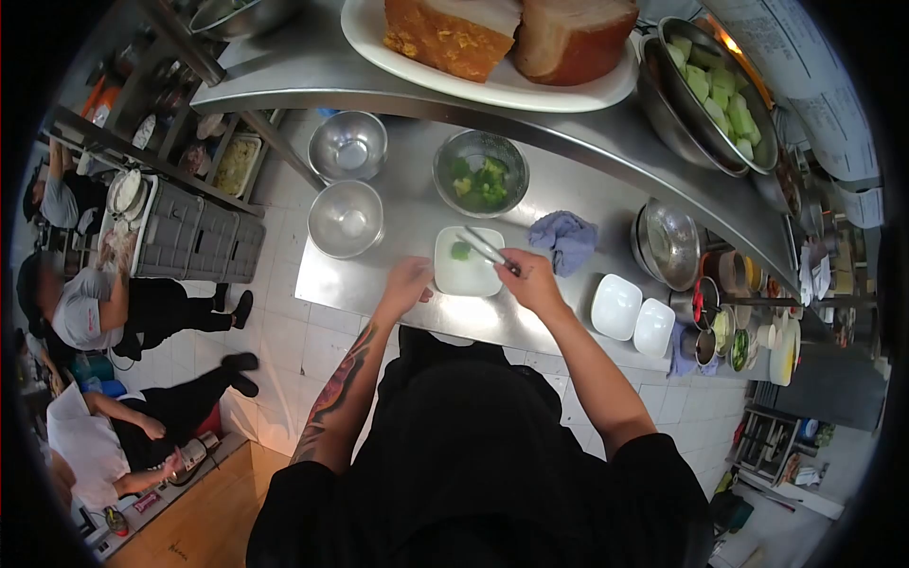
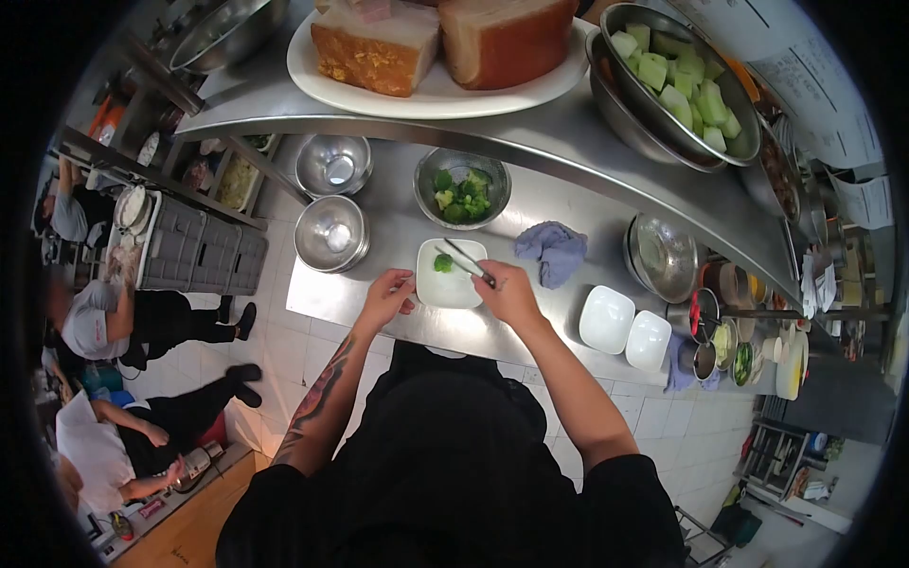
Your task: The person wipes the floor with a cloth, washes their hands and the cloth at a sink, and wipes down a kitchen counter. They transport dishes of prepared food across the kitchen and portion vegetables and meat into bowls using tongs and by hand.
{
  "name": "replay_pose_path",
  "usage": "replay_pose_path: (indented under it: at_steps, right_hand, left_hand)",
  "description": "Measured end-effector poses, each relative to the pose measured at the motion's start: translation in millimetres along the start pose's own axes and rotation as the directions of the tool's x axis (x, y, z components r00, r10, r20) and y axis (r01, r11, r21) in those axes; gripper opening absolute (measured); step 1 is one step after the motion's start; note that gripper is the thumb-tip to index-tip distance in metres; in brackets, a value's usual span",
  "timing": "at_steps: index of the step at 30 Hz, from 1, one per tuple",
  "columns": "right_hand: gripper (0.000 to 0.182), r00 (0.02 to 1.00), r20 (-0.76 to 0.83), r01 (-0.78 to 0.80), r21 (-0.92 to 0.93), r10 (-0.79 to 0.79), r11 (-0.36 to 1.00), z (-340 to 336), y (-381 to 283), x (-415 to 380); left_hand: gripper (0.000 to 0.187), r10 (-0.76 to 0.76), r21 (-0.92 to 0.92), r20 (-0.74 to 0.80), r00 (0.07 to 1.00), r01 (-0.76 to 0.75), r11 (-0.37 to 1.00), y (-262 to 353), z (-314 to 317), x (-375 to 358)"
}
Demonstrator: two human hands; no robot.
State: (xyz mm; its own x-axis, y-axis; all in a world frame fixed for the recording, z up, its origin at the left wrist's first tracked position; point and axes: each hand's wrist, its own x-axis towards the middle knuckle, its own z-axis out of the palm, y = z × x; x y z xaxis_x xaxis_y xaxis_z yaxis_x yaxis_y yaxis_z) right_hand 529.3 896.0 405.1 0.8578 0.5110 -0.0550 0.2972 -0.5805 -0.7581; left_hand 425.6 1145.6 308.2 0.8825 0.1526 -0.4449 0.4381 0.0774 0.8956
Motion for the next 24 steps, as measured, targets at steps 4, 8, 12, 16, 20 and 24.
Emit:
replay_pose_path:
  at_steps: [4,8,12,16,20,24]
  right_hand:
    - [0.025,0.998,-0.059,0.020,-0.227,-0.034,0.974,-37,-29,37]
    - [0.024,0.997,0.064,0.064,-0.545,-0.035,0.836,-36,-18,77]
    - [0.023,0.988,0.063,0.153,-0.568,-0.142,0.809,-34,2,87]
    - [0.023,0.988,0.067,0.154,-0.381,-0.139,0.912,-67,-19,65]
    - [0.023,0.977,0.089,0.214,-0.345,-0.195,0.914,-55,-8,4]
    - [0.012,0.995,0.101,0.064,-0.395,-0.026,0.917,3,-4,-44]
  left_hand:
    - [0.038,0.005,-0.065,-0.028,1.000,-0.007,0.998,-13,-7,-6]
    - [0.037,0.033,-0.057,-0.058,0.998,-0.037,0.998,1,-8,-15]
    - [0.036,0.065,-0.077,-0.073,0.995,-0.070,0.995,-3,-15,-19]
    - [0.035,0.063,-0.088,-0.118,0.991,-0.074,0.993,-7,-23,-26]
    - [0.035,0.037,-0.077,-0.127,0.991,-0.047,0.996,-9,-24,-34]
    - [0.035,0.015,-0.082,-0.119,0.993,-0.025,0.996,-14,-17,-34]
